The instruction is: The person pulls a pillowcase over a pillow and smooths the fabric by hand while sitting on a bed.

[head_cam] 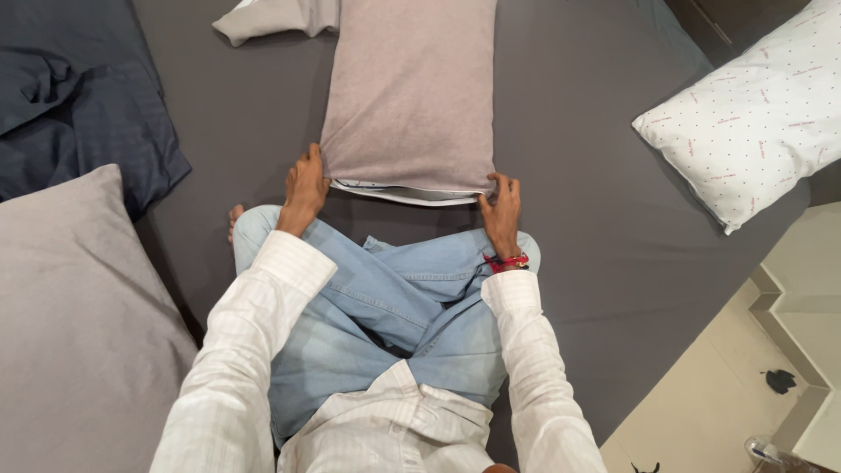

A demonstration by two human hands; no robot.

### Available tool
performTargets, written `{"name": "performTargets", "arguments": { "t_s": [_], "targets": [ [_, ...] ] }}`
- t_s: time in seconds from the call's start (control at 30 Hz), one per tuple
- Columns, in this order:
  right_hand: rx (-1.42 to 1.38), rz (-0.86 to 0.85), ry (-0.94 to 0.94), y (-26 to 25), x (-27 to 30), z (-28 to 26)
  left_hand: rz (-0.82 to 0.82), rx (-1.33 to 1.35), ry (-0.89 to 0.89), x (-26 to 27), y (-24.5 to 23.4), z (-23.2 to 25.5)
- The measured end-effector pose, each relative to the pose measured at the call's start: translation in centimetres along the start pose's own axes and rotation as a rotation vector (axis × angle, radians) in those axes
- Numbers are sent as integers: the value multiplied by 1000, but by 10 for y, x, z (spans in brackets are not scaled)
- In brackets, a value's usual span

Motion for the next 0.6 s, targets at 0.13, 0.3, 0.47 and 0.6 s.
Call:
{"name": "performTargets", "arguments": {
  "t_s": [0.13,0.3,0.47,0.6],
  "targets": [
    [27,-19,39,5,-3,14,217,-17,204,5,-29,24],
    [93,-82,-8,-1,1,-5,172,-187,213,16,-18,12],
    [133,-19,-231,-12,12,-52,193,-51,161,19,-17,4],
    [93,-16,-340,-4,24,-66,208,50,142,22,-25,11]
  ]
}}
Point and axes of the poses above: each hand's wrist, its own x-axis away from the middle knuckle, its own y-axis out of the palm, z = x × y, the point moved 4 cm from there along -x, towards the middle knuckle, and after that the axes turned 2 degrees about -x, right-handed, at the moved point
